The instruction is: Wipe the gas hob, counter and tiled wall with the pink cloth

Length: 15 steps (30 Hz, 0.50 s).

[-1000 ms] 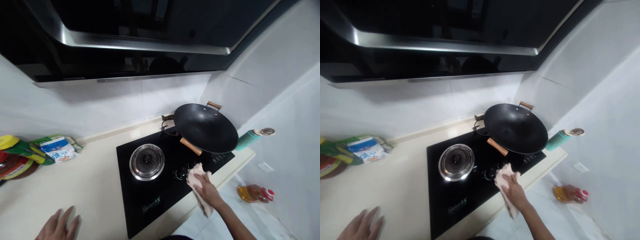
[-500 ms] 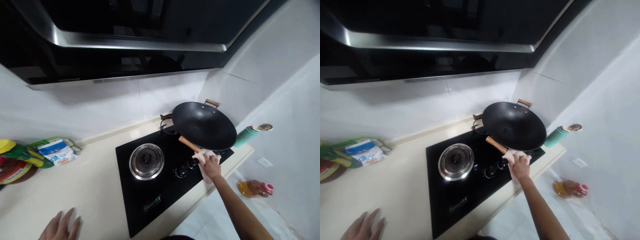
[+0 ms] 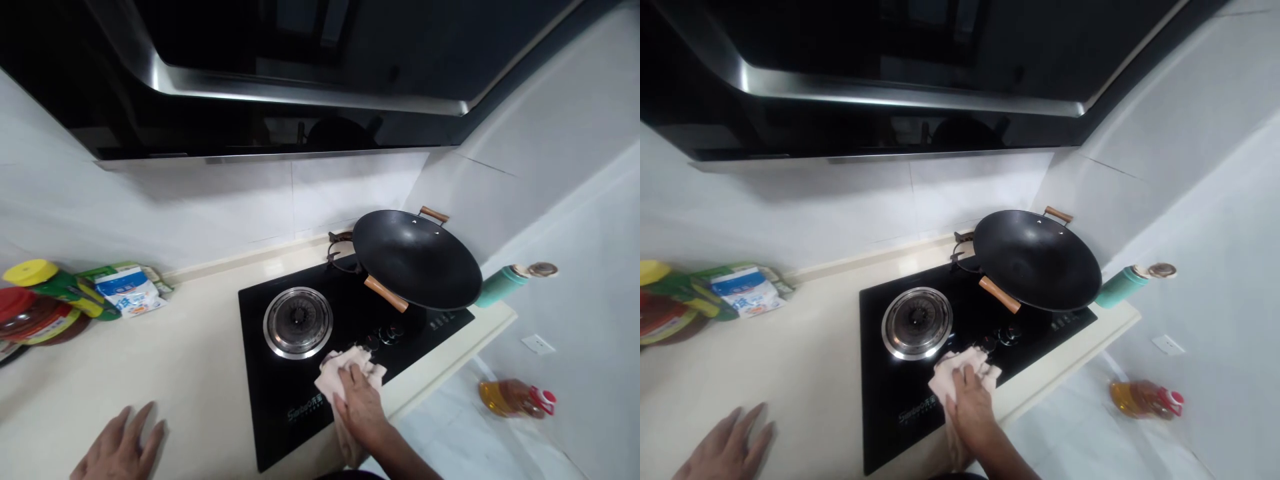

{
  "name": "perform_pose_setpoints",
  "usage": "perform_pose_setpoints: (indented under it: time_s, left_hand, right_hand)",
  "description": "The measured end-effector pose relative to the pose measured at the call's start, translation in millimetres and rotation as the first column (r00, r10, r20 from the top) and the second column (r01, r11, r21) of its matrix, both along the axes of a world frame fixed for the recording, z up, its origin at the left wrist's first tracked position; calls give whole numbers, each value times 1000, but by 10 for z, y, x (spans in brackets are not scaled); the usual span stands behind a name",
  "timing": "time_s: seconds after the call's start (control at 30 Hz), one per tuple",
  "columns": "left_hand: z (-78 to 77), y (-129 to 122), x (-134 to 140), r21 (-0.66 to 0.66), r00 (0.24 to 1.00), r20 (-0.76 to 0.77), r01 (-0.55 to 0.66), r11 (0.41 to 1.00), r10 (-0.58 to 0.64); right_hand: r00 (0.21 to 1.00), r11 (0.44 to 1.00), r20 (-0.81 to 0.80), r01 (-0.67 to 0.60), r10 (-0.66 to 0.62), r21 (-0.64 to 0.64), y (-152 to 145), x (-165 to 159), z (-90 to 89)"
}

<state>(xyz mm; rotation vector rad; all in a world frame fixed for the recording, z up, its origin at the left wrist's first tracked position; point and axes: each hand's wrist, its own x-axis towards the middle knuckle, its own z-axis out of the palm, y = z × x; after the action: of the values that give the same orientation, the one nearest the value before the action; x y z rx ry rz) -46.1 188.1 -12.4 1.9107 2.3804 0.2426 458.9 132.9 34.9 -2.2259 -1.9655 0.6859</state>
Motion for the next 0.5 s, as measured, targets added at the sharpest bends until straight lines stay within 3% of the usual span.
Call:
perform_pose_setpoints:
  time_s: [0.1,0.33,0.5]
  left_hand:
    - [-24,-11,-16,96,999,50,13,995,-18]
    - [187,-51,149,33,999,46,0,999,-2]
    - [204,-81,192,21,1000,7,-20,1000,20]
  right_hand:
    - [997,998,-49,-63,63,-7,305,-145,96]
    - [973,977,90,214,-214,7,1069,37,268]
    - [947,973,226,224,-230,50,1442,230,204]
